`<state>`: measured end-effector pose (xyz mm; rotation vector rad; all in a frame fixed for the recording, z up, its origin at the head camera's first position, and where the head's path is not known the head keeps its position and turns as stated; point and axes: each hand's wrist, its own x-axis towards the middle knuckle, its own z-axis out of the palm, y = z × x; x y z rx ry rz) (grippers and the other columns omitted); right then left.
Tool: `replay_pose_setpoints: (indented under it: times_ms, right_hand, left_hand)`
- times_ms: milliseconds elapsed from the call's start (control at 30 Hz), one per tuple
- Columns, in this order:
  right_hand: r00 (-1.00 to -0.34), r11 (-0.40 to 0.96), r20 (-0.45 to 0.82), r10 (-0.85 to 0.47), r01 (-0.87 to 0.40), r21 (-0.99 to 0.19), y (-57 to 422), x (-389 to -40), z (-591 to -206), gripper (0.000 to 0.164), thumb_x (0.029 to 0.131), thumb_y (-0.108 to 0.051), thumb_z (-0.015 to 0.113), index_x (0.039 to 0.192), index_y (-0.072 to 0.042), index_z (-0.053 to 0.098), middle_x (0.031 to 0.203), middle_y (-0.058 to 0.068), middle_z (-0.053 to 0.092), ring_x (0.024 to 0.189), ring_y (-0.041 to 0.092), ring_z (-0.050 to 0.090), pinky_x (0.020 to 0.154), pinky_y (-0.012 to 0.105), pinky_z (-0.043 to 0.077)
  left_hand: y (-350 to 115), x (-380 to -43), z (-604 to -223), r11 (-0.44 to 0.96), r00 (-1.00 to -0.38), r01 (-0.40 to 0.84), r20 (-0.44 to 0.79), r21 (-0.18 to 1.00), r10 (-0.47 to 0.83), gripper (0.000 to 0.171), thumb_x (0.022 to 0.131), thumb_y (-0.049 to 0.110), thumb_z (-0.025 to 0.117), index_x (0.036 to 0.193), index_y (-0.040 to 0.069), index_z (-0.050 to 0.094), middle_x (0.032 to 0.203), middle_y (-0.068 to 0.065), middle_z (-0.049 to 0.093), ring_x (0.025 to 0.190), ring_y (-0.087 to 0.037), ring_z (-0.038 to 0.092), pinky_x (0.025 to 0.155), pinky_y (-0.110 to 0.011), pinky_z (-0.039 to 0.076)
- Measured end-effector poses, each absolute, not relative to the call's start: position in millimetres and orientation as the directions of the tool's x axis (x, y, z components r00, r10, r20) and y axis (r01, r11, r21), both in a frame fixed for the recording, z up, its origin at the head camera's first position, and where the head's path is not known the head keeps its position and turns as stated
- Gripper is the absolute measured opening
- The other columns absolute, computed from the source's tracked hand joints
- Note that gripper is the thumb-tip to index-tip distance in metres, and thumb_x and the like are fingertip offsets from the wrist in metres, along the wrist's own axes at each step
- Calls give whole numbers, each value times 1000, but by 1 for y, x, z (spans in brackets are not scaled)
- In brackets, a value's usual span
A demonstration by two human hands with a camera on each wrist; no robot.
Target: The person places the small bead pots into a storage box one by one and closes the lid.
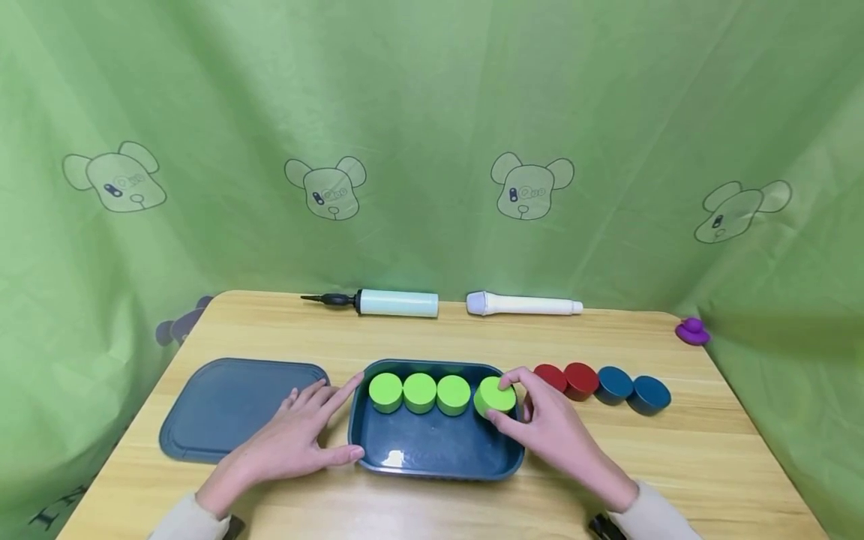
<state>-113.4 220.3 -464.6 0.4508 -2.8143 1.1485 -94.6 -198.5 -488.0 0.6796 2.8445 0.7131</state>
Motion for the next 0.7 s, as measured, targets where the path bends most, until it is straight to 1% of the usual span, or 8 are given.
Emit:
replay_pose_setpoints:
  times_ms: [167, 300, 400, 533, 700]
  right_hand:
    - [-931, 723, 207, -302, -365, -587, 216, -117, -467, 41, 88, -34, 94, 114, -27, 64, 80, -5, 56, 68, 10, 51, 60, 27, 45]
    - [-911, 761, 234, -339, -412, -501, 211, -120, -468, 40, 86, -32, 95, 110, -25, 63, 92, -9, 62, 76, 12, 57, 66, 29, 49]
    - [-910, 789, 211, -357, -414, -455, 209, -121, -469, 40, 85, -30, 96, 107, -25, 63, 98, -10, 64, 82, 15, 59, 70, 32, 51]
    - [-921, 817, 138, -364, -386, -429, 205, -122, -469, 40, 85, -29, 96, 107, -24, 63, 98, -8, 64, 83, 14, 57, 72, 34, 52]
    - [-926, 832, 118, -360, -375, -409, 202, -121, -467, 37, 86, -24, 95, 108, -20, 65, 98, -4, 66, 83, 15, 57, 73, 36, 53]
  left_hand:
    - [-199, -95, -487, 783, -890, 390, -21, 484, 456, 103, 95, 81, 62, 177, 39, 16, 166, -20, 47, 157, -51, 30, 120, -82, 14]
    - [-199, -95, -487, 784, -890, 390, -21, 483, 456, 102, 95, 81, 62, 177, 42, 14, 165, -20, 47, 157, -51, 30, 120, -82, 14]
    - [-199, -95, -488, 784, -890, 390, -20, 483, 456, 102, 95, 81, 62, 176, 43, 14, 165, -18, 47, 157, -50, 30, 120, -82, 14]
    - [-200, -95, -489, 784, -889, 392, -21, 482, 457, 102, 95, 82, 62, 176, 43, 14, 165, -18, 48, 157, -50, 31, 120, -83, 14]
    - [-200, -96, -490, 785, -890, 393, -18, 479, 456, 103, 95, 82, 62, 176, 42, 14, 165, -18, 48, 157, -50, 31, 120, -83, 14]
